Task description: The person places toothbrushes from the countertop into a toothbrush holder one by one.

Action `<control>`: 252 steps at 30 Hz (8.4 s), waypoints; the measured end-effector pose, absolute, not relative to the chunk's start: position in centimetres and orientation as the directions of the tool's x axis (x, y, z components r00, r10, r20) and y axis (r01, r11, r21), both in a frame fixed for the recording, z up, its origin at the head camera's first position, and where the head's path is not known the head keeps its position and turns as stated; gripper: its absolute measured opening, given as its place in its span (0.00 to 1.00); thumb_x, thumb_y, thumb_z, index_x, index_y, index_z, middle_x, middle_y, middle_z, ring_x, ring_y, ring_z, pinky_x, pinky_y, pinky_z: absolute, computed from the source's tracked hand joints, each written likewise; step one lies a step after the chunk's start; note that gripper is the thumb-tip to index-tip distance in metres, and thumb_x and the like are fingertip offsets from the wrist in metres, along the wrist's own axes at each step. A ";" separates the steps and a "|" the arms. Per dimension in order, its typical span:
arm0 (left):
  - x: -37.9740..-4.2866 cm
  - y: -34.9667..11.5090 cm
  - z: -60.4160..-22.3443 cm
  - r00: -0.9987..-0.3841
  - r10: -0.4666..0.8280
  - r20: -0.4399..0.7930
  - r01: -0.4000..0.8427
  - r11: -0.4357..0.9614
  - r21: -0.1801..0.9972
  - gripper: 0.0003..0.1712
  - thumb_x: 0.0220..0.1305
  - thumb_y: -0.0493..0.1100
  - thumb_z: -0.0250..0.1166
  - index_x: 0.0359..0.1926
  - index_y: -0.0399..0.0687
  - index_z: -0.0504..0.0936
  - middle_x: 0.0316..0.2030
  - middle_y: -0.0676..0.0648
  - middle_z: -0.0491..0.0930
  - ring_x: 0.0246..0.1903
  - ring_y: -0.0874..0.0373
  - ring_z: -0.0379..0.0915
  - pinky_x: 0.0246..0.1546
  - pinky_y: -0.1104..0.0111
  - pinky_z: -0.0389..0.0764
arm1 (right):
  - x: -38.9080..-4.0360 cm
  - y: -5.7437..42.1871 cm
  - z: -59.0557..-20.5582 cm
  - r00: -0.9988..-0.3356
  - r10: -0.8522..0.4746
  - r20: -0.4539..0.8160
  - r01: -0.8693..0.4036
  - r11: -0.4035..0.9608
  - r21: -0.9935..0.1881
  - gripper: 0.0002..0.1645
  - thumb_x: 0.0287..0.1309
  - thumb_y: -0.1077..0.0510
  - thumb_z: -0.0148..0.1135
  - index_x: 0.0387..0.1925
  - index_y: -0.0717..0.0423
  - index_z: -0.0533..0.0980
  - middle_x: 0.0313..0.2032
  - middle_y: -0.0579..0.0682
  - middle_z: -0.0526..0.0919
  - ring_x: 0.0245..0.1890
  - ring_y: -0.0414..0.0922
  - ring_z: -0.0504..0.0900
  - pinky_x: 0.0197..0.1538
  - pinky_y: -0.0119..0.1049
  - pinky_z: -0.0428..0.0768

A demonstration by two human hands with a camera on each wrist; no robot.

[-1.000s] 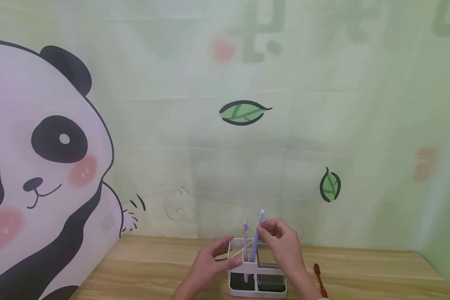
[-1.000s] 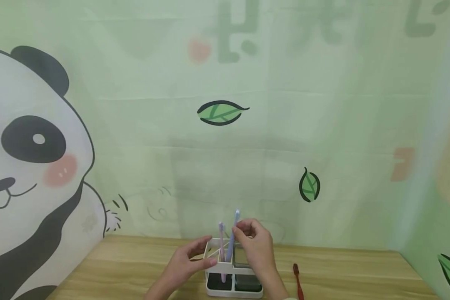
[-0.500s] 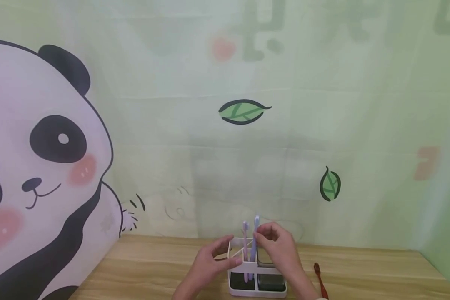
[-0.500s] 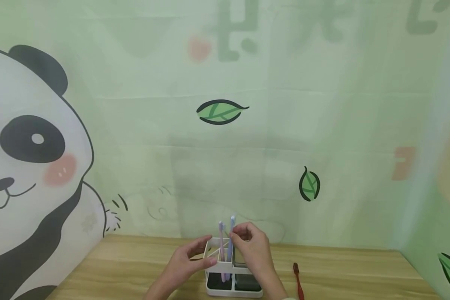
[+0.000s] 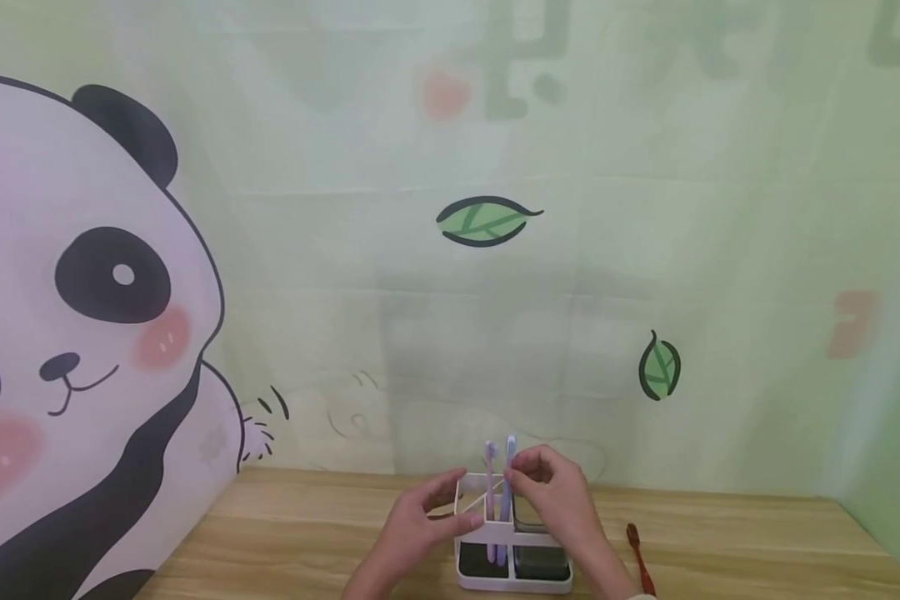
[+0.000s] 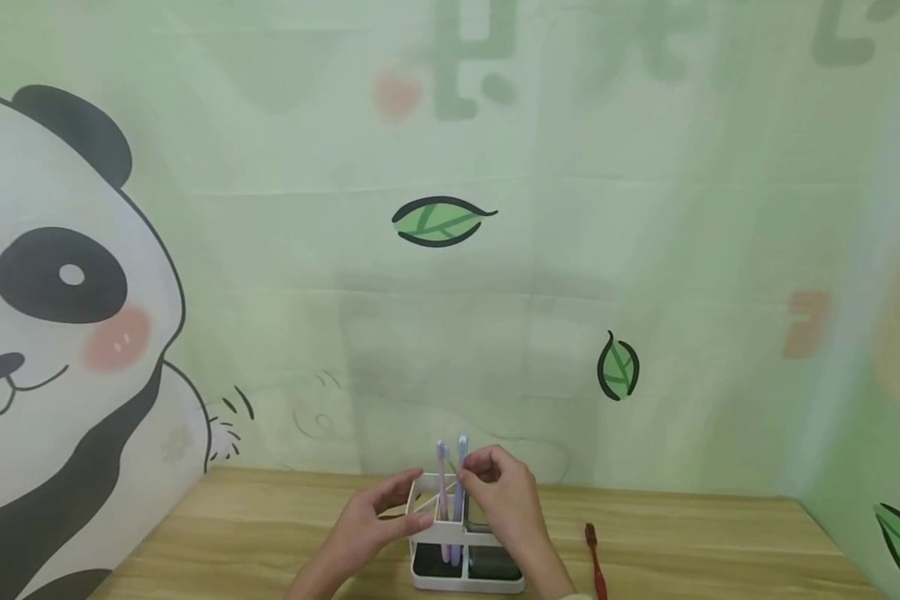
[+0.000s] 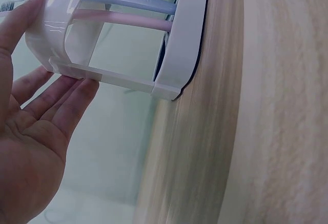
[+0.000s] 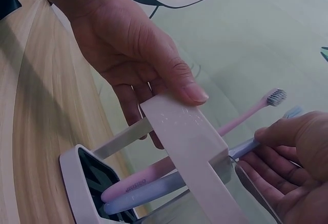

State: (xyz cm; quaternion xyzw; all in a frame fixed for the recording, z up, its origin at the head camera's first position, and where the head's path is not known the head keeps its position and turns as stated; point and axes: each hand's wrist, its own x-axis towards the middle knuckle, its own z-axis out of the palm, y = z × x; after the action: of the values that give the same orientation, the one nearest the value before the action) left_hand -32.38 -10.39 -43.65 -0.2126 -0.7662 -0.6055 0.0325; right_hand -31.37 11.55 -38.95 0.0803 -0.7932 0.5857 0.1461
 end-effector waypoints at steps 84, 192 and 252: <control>-32.5 -10.3 -43.9 -0.913 0.275 0.300 0.357 0.187 0.915 0.40 0.63 0.49 0.79 0.72 0.41 0.76 0.62 0.36 0.82 0.61 0.37 0.79 0.58 0.47 0.83 | -30.7 24.7 -40.0 -0.983 0.119 0.140 -0.077 0.429 -0.900 0.23 0.71 0.51 0.70 0.55 0.66 0.80 0.45 0.53 0.88 0.46 0.51 0.88 0.51 0.46 0.87; -32.6 -10.3 -43.9 -0.906 0.284 0.315 0.376 0.193 0.906 0.41 0.63 0.49 0.79 0.72 0.39 0.76 0.62 0.36 0.82 0.61 0.37 0.79 0.59 0.48 0.82 | -31.4 27.0 -43.5 -0.995 0.038 -0.091 0.095 0.596 -0.797 0.07 0.64 0.67 0.67 0.42 0.67 0.83 0.34 0.51 0.83 0.34 0.47 0.80 0.38 0.42 0.84; -32.7 -10.4 -43.9 -0.904 0.300 0.304 0.366 0.178 0.913 0.41 0.65 0.49 0.78 0.73 0.39 0.75 0.63 0.36 0.81 0.63 0.36 0.77 0.60 0.46 0.81 | -27.9 16.7 -33.7 -0.899 0.275 0.342 -0.341 0.053 -0.939 0.19 0.71 0.56 0.71 0.50 0.67 0.78 0.42 0.53 0.91 0.39 0.43 0.92 0.53 0.27 0.83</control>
State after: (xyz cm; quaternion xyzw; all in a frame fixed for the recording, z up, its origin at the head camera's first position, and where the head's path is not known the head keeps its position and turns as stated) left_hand -32.68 -10.37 -43.88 -0.2170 -0.7671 -0.6031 0.0275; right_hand -27.94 16.74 -33.73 0.0240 -0.6901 0.6877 0.2240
